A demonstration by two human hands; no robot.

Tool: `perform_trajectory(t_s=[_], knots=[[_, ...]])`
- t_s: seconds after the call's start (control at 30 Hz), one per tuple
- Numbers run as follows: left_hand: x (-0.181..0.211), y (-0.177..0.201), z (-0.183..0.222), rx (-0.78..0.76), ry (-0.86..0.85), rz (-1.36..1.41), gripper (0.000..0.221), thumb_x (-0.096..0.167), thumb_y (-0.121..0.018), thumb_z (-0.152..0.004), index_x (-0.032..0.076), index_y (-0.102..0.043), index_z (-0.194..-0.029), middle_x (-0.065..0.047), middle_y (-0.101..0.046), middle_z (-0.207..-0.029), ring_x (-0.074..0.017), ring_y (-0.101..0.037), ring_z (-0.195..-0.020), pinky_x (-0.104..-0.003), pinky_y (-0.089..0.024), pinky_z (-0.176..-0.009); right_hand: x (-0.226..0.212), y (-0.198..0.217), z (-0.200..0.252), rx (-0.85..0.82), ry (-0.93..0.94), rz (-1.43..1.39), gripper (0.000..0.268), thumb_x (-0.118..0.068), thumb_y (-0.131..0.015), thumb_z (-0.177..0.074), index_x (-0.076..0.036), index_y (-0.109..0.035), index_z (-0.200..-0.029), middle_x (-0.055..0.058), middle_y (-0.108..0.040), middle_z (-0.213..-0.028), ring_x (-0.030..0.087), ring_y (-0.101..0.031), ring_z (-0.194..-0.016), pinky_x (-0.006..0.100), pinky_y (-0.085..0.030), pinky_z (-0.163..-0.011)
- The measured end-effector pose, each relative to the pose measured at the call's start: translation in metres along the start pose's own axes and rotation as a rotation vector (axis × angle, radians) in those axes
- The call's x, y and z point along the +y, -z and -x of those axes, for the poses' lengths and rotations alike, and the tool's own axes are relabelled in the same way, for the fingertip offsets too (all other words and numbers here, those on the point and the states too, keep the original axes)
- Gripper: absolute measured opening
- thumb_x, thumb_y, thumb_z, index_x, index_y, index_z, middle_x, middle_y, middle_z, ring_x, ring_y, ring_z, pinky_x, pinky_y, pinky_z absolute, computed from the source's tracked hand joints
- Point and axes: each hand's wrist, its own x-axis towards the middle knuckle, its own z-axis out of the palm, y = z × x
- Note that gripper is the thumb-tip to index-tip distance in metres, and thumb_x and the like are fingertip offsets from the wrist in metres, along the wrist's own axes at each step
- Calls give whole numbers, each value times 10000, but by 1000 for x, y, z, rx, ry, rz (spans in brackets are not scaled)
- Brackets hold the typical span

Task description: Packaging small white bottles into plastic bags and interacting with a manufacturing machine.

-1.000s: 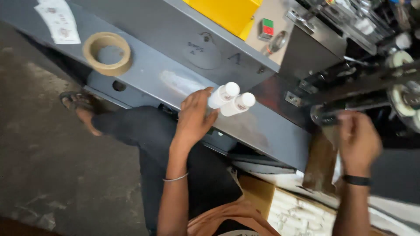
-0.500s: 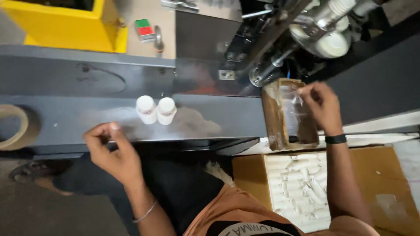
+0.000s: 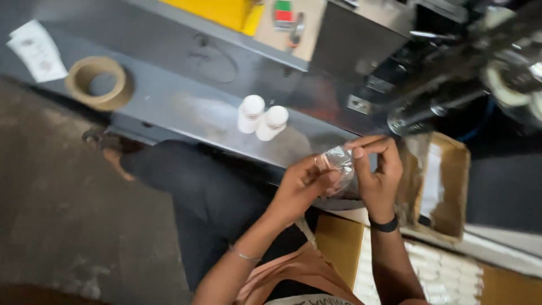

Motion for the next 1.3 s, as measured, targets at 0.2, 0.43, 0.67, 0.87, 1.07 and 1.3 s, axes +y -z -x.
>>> perform_trajectory(t_s=[0.2, 0.43, 0.67, 0.87, 1.07, 1.3], knots=[[3, 72, 48, 304, -84, -312, 239, 198, -660, -1074, 14, -633, -924, 51, -533, -767, -33, -467, -716, -218, -397, -629, 39, -47, 16, -176, 18, 126, 221, -107, -696, -1039, -72, -532, -895, 56, -608, -937, 140, -594, -837, 285, -494, -816], [46, 67, 83, 449, -181, -381, 165, 125, -668, -997, 48, -576, -884, 51, -568, -823, -26, -505, -749, -220, -423, -656, 7, -110, 6, -398, 351, 343, 285, -284, -807, -791, -110, -608, -898, 80, -576, -1019, 249, -537, -1012, 352, -424, -903], [49, 80, 82, 299, -292, -342, 129, 12, -621, -1007, 76, -526, -948, -6, -571, -946, -71, -554, -806, -231, -459, -706, 32, -102, 19, -441, 112, -82, 309, -366, -713, -1004, -78, -662, -903, 46, -491, -907, 181, -461, -853, 297, -395, -769], [35, 94, 77, 322, -19, -198, 64, 66, -567, -1023, 76, -560, -960, -6, -589, -830, -79, -479, -649, -256, -352, -552, 69, -95, 34, -635, -73, -269, 316, -333, -561, -1120, -135, -615, -880, 24, -557, -882, 192, -516, -862, 334, -429, -800], [51, 96, 59, 126, -113, -1532, 128, 223, -604, -997, 104, -617, -952, -106, -646, -734, -312, -667, -723, -417, -475, -649, 35, -86, -8, -774, 460, 705, 356, -447, -699, -921, -124, -643, -783, 57, -546, -793, 256, -589, -770, 395, -471, -669], [96, 52, 9, 216, -695, -1863, 229, 117, -630, -880, 113, -637, -1109, -133, -583, -1060, -311, -623, -1021, -411, -556, -836, -26, -73, -77, -192, 572, 726, 160, -207, -812, -871, -114, -692, -921, 35, -660, -983, 251, -652, -882, 369, -523, -744]])
